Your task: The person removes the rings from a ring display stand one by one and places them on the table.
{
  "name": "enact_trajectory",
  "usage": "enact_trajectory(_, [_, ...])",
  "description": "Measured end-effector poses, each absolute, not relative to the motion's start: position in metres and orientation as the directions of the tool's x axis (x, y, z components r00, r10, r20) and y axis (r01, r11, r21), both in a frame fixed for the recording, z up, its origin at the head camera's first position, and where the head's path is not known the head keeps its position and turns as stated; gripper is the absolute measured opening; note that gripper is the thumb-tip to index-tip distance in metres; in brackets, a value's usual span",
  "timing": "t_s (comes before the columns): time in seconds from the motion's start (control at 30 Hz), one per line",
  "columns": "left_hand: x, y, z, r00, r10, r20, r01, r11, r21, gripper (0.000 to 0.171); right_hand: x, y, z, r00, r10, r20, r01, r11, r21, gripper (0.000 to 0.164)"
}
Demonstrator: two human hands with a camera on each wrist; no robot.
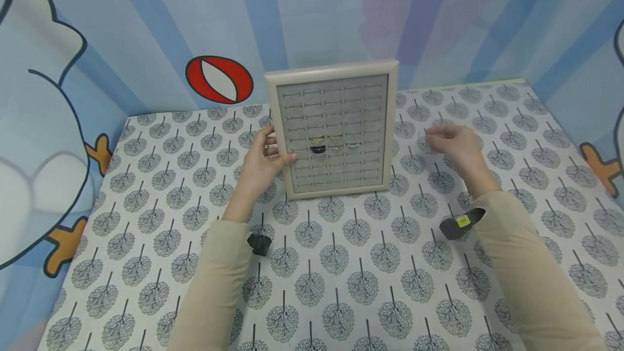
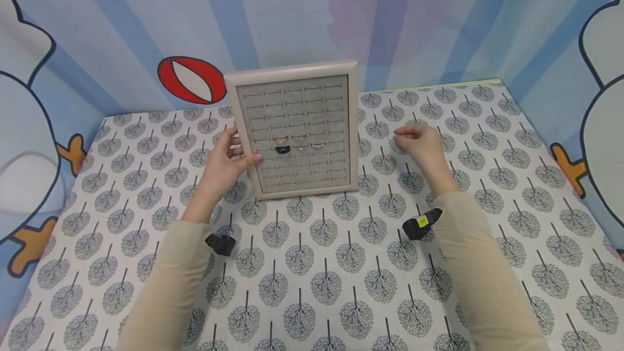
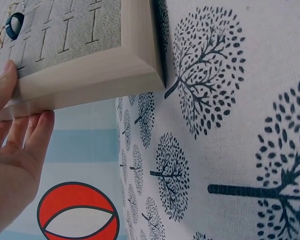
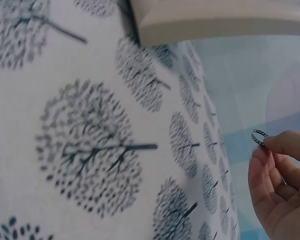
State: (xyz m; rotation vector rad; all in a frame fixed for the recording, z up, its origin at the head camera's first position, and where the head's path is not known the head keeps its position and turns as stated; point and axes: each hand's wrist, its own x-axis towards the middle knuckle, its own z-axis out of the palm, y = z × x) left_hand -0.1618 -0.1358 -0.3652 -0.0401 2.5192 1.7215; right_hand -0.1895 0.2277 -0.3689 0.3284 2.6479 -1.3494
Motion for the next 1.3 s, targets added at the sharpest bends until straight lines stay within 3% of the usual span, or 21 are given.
enact_trajectory(0.17, [-0.162, -0.135, -0.365, -0.995, 0.031, -0.093, -0.075, 0.371, 0.926, 0.079, -0.192, 0.236, -0.382, -0.944, 0.109, -0.310, 0.305, 0.643, -0.703, 0.044])
enact_trajectory(0.7, [-0.160, -0.135, -0.365, -0.995, 0.033, -0.095, -0.076, 0.373, 0.925, 0.080, -0.191, 0.246, -0.402, -0.945, 0.112, -0.308, 0.293, 0.704, -0.646, 0.040])
enact_trajectory(1.07, [-0.161, -0.136, -0.363, -0.994, 0.038, -0.098, -0.077, 0.375, 0.924, 0.078, -0.193, 0.234, -0.385, -0.964, 0.129, -0.231, 0.257, 0.669, -0.697, 0.043])
enact_trajectory(1.3, [-0.161, -0.136, -0.364, -0.994, 0.042, -0.101, -0.078, 0.381, 0.921, 0.078, -0.185, 0.211, -0.352, -0.993, 0.079, -0.086, 0.117, 0.652, -0.749, 0.039])
